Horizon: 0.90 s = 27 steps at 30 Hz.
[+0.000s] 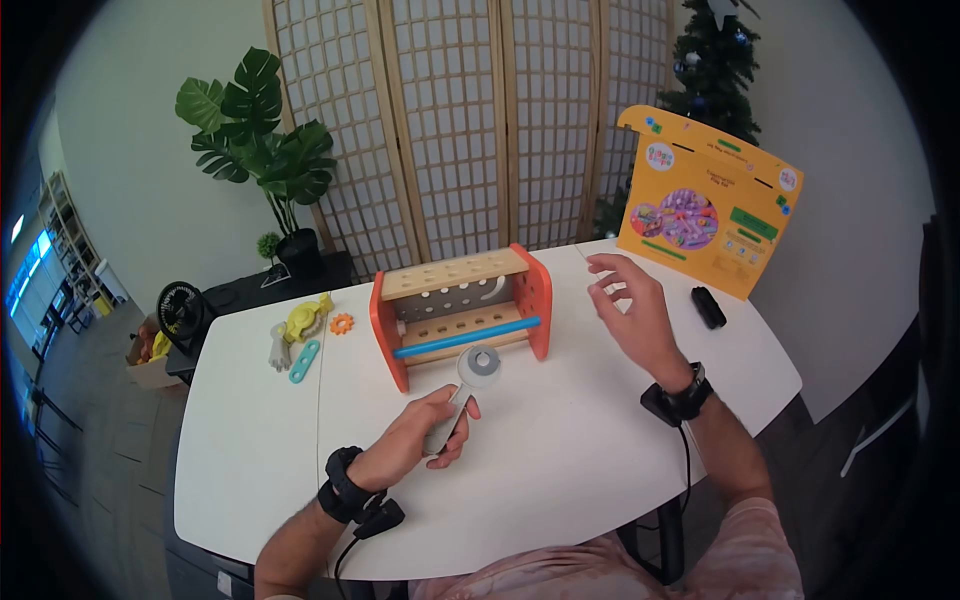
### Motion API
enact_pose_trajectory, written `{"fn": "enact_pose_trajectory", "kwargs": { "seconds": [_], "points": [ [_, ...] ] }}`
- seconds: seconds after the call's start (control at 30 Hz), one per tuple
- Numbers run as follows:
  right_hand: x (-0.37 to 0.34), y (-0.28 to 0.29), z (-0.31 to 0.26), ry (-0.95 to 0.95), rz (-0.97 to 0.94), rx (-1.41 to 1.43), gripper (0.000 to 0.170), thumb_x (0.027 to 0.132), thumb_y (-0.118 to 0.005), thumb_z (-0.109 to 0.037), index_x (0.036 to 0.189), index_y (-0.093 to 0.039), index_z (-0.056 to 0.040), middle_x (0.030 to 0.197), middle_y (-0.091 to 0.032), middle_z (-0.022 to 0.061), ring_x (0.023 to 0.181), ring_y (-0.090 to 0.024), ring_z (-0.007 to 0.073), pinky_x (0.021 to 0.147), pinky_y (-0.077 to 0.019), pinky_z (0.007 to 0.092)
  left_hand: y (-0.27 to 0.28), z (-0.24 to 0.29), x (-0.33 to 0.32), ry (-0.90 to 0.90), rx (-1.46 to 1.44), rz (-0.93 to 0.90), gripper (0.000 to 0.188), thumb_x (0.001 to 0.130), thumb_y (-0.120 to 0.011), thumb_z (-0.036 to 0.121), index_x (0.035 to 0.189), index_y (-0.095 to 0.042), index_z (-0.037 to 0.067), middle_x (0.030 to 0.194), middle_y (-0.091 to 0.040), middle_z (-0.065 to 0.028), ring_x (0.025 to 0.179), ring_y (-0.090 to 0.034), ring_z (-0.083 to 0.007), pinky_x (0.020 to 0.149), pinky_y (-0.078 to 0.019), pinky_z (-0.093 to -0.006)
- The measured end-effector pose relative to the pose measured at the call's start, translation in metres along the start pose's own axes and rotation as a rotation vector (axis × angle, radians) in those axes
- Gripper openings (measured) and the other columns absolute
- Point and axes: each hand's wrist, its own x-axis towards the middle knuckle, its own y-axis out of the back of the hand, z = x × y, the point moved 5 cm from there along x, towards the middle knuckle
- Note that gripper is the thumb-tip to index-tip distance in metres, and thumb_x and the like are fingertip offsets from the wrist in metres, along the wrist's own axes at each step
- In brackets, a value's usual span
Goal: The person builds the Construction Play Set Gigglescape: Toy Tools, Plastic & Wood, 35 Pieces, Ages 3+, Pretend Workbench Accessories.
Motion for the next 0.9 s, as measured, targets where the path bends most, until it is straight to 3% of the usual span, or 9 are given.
{"fn": "enact_pose_trajectory", "kwargs": {
  "seconds": [0.07, 0.13, 0.17, 0.2, 0.27, 0.4, 0.67, 0.77, 0.9],
  "points": [
    [0.000, 0.001, 0.064, -0.260, -0.033, -0.119, 0.039, 0.094, -0.078, -0.010, 0.130, -0.067, 0.0002, 0.119, -0.073, 0.0154, 0.094, -0.073, 0.0274, 0.078, -0.0592, 0.0391, 0.004, -0.002, 0.002, -0.034, -0.094, -0.024, 0.030, 0.113, -0.032, 0.018, 0.124, -0.055, 0.003, 0.089, -0.053, -0.0037, 0.071, -0.052, -0.0138, 0.063, -0.0456, -0.0291],
    [-0.011, -0.002, 0.123, -0.214, -0.043, -0.313, 0.041, 0.091, -0.082, -0.013, 0.127, -0.069, 0.0009, 0.111, -0.074, 0.0152, 0.090, -0.073, 0.0276, 0.077, -0.0594, 0.0403, 0.006, -0.007, 0.005, -0.051, -0.137, 0.014, 0.032, 0.115, -0.032, 0.019, 0.126, -0.056, 0.003, 0.093, -0.054, -0.0043, 0.077, -0.053, -0.0148, 0.071, -0.0481, -0.0308],
    [-0.014, -0.001, 0.138, -0.171, -0.051, -0.504, 0.042, 0.088, -0.085, -0.016, 0.123, -0.071, 0.0016, 0.104, -0.074, 0.0150, 0.086, -0.073, 0.0278, 0.075, -0.0595, 0.0415, 0.009, -0.008, 0.007, -0.064, -0.179, 0.054, 0.033, 0.116, -0.033, 0.021, 0.129, -0.057, 0.002, 0.098, -0.055, -0.0050, 0.084, -0.055, -0.0159, 0.078, -0.0505, -0.0324],
    [-0.013, -0.001, 0.141, -0.161, -0.055, -0.500, 0.042, 0.088, -0.085, -0.016, 0.123, -0.071, 0.0016, 0.104, -0.074, 0.0150, 0.086, -0.073, 0.0278, 0.075, -0.0595, 0.0415, 0.009, -0.008, 0.008, -0.071, -0.180, 0.063, 0.033, 0.116, -0.033, 0.021, 0.129, -0.057, 0.002, 0.098, -0.055, -0.0050, 0.084, -0.055, -0.0159, 0.078, -0.0505, -0.0324],
    [-0.017, -0.007, 0.159, -0.422, -0.201, -0.502, 0.039, 0.082, -0.090, -0.020, 0.111, -0.076, 0.0008, 0.091, -0.074, 0.0132, 0.079, -0.074, 0.0296, 0.074, -0.0596, 0.0419, 0.013, -0.009, 0.009, -0.047, -0.207, 0.115, 0.037, 0.119, -0.036, 0.024, 0.135, -0.060, 0.001, 0.103, -0.055, -0.0039, 0.094, -0.055, -0.0159, 0.091, -0.0500, -0.0340],
    [-0.021, -0.014, 0.184, -0.367, -0.187, -0.461, 0.032, 0.081, -0.090, -0.021, 0.100, -0.078, 0.0008, 0.080, -0.073, 0.0113, 0.076, -0.074, 0.0305, 0.075, -0.0596, 0.0403, 0.017, -0.009, 0.015, -0.035, -0.225, 0.173, 0.039, 0.120, -0.038, 0.026, 0.140, -0.061, 0.001, 0.106, -0.055, -0.0029, 0.097, -0.054, -0.0148, 0.094, -0.0497, -0.0340],
    [-0.014, -0.020, 0.168, -0.434, -0.135, -0.390, 0.051, 0.078, -0.093, -0.029, 0.118, -0.076, -0.0025, 0.091, -0.076, 0.0142, 0.089, -0.076, 0.0299, 0.079, -0.0600, 0.0400, 0.014, -0.008, 0.024, 0.035, -0.116, 0.178, 0.040, 0.120, -0.039, 0.025, 0.144, -0.062, 0.001, 0.112, -0.054, -0.0026, 0.099, -0.053, -0.0127, 0.096, -0.0501, -0.0318],
    [-0.010, -0.033, 0.185, -0.394, -0.174, -0.380, 0.050, 0.080, -0.092, -0.030, 0.118, -0.076, -0.0017, 0.095, -0.076, 0.0159, 0.095, -0.076, 0.0307, 0.082, -0.0600, 0.0408, 0.017, -0.014, 0.025, 0.041, -0.136, 0.159, 0.040, 0.120, -0.040, 0.025, 0.144, -0.062, 0.001, 0.113, -0.054, -0.0027, 0.099, -0.054, -0.0126, 0.097, -0.0502, -0.0314],
    [-0.001, -0.049, 0.196, -0.441, -0.291, -0.315, 0.041, 0.084, -0.089, -0.025, 0.115, -0.076, -0.0011, 0.096, -0.077, 0.0159, 0.089, -0.077, 0.0288, 0.079, -0.0606, 0.0379, 0.012, -0.006, 0.024, 0.028, -0.154, 0.183, 0.041, 0.119, -0.043, 0.025, 0.143, -0.064, -0.001, 0.109, -0.059, -0.0007, 0.098, -0.058, -0.0135, 0.095, -0.0513, -0.0320]
  ]
}}
